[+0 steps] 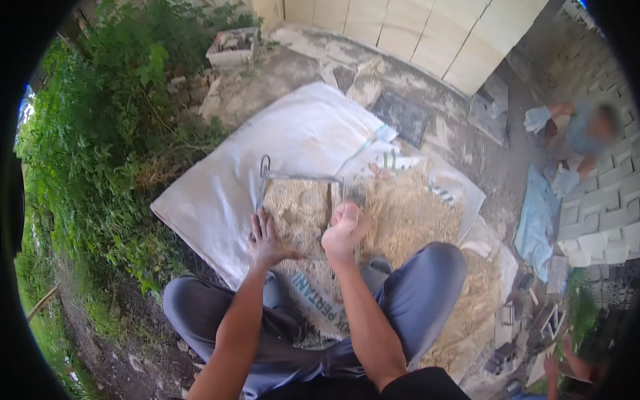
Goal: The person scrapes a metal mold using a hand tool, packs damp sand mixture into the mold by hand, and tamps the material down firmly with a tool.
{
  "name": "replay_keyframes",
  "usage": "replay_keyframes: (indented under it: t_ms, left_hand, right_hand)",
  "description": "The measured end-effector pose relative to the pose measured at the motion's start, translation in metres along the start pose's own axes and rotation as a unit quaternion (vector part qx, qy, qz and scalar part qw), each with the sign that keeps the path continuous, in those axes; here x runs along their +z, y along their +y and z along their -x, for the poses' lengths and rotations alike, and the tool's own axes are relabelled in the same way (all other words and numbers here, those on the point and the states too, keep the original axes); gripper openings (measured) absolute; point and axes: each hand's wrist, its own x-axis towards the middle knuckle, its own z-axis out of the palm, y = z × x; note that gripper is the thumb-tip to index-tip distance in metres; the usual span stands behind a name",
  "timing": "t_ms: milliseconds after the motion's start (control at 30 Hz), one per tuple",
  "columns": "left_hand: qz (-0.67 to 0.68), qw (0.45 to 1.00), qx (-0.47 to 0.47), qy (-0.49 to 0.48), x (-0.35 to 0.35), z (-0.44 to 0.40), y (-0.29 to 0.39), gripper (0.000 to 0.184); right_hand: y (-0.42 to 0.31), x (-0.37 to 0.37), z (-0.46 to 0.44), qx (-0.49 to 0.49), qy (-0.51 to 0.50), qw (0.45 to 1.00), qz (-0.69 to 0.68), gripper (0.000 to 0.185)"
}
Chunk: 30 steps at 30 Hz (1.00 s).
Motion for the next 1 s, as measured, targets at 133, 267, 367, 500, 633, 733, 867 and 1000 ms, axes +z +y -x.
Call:
replay_keyframes:
  t_ms: [133, 267, 367, 500, 633, 733, 867, 1000]
  left_hand:
    - [-0.004, 1.0, 0.001, 0.0, -0.004, 0.002, 0.0, 0.146]
    - [0.018, 0.999, 0.019, 0.019, -0.007, 0.006, 0.001, 0.145]
    - [0.002, 1.0, -0.009, -0.002, -0.009, 0.004, 0.005, 0.145]
    - [-0.002, 1.0, -0.014, -0.024, -0.013, 0.003, 0.006, 0.147]
    - [0.01, 1.0, 0.008, 0.01, -0.005, 0.004, 0.001, 0.146]
    - [0.013, 1.0, 0.007, -0.003, -0.01, 0.006, 0.008, 0.146]
    - [0.005, 1.0, -0.015, -0.011, -0.01, -0.001, 0.003, 0.146]
    - [0.015, 1.0, -0.003, -0.005, -0.004, 0.004, -0.001, 0.145]
  right_hand:
    - [-0.042, 0.004, 0.004, 0.002, 0.022, 0.999, -0.038, 0.038]
    - [-0.04, 0.005, 0.009, -0.102, -0.019, 0.994, -0.031, 0.042]
    - [0.002, 0.001, -0.001, -0.08, -0.037, 0.996, -0.016, 0.047]
    - [-0.025, -0.003, 0.001, -0.072, -0.059, 0.996, 0.002, 0.045]
    - [-0.035, 0.004, -0.002, -0.068, -0.02, 0.995, -0.064, 0.045]
    - [0.002, 0.007, -0.017, -0.076, -0.004, 0.996, 0.037, 0.047]
    - [-0.038, 0.012, -0.018, -0.083, 0.052, 0.995, -0.017, 0.045]
    - [-0.035, 0.012, -0.019, -0.075, 0.057, 0.995, -0.04, 0.042]
